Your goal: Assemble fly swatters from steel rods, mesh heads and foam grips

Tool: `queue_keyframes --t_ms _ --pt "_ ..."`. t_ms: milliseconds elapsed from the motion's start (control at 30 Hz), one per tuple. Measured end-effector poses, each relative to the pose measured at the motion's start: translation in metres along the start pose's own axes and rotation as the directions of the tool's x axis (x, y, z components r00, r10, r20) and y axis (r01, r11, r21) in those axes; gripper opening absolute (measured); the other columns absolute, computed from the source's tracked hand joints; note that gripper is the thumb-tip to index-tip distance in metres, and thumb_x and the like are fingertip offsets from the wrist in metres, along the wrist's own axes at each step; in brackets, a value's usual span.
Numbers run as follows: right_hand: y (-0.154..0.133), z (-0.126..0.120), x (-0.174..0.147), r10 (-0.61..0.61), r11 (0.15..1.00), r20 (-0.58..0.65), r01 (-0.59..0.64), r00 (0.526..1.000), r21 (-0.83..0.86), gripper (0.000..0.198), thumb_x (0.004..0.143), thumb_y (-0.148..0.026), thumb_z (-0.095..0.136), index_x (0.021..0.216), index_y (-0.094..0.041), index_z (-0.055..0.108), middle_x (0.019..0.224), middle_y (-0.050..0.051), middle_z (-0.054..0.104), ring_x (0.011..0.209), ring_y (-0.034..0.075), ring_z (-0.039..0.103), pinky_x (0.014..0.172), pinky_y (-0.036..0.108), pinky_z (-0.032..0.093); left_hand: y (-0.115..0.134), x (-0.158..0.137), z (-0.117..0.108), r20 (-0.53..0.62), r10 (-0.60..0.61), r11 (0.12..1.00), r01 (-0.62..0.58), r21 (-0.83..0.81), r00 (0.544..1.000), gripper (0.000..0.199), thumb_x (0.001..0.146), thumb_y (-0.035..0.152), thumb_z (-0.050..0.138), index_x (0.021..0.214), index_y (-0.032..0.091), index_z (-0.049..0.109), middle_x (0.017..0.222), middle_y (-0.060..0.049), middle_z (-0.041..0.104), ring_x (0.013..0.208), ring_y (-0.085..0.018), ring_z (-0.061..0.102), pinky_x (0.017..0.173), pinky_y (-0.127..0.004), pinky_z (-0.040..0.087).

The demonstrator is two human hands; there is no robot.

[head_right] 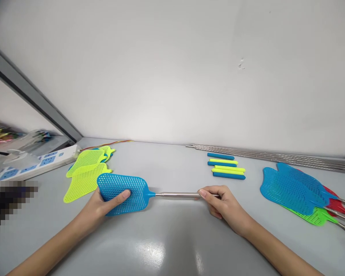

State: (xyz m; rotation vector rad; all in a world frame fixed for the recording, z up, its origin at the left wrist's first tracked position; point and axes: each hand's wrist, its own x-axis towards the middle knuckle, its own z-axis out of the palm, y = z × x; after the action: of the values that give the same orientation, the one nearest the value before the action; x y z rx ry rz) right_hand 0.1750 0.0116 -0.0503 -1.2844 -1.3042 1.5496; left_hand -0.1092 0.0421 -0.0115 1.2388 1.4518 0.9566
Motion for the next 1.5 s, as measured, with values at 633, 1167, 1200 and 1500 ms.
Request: queue_keyframes --t_ms 633,1167,1200,1500 --pt "-0.018 -0.015 0.011 -0.068 0.988 -0.287 0.104 0.955 0.111 0.029 0.072 -0.042 0.045 0.08 -0.017 0.056 0.066 -0.002 0.04 0.044 0.005 0.036 0.037 0.02 0.03 0.028 0.005 -0.004 0.161 -0.311 0.904 0.344 -0.254 0.937 0.047 0.054 0.035 0.067 0.095 0.017 0.052 0.08 -0.003 0.066 0.068 -0.018 0.062 0.064 -0.029 0.051" --pt "-0.041 -0.074 0.009 -0.076 0.996 -0.339 0.054 0.938 -0.075 0.027 0.072 -0.041 0.045 0.076 -0.017 0.057 0.061 -0.001 0.04 0.051 0.007 0.041 0.04 0.018 0.034 0.007 0.026 -0.01 0.101 -0.335 0.934 0.345 -0.097 0.937 0.048 0.056 0.037 0.065 0.097 0.017 0.052 0.082 -0.006 0.064 0.07 -0.019 0.061 0.064 -0.031 0.05" --pt "-0.04 -0.075 0.009 -0.056 0.996 -0.338 0.028 0.939 -0.089 0.027 0.072 -0.041 0.045 0.075 -0.017 0.057 0.063 0.0 0.042 0.052 0.008 0.042 0.039 0.018 0.034 0.005 0.027 -0.012 0.064 -0.29 0.955 0.293 -0.053 0.955 0.048 0.056 0.039 0.065 0.097 0.017 0.052 0.086 -0.007 0.062 0.074 -0.019 0.06 0.065 -0.031 0.05" --pt "-0.041 -0.068 0.009 0.03 0.971 -0.322 -0.104 0.946 -0.215 0.026 0.07 -0.039 0.049 0.076 -0.015 0.056 0.093 0.009 0.054 0.068 0.014 0.051 0.04 0.019 0.043 -0.008 0.04 -0.017 -0.147 0.144 0.849 -0.046 0.527 0.979 0.064 0.06 0.051 0.052 0.114 0.02 0.037 0.108 -0.011 0.043 0.093 -0.025 0.048 0.075 -0.037 0.042"
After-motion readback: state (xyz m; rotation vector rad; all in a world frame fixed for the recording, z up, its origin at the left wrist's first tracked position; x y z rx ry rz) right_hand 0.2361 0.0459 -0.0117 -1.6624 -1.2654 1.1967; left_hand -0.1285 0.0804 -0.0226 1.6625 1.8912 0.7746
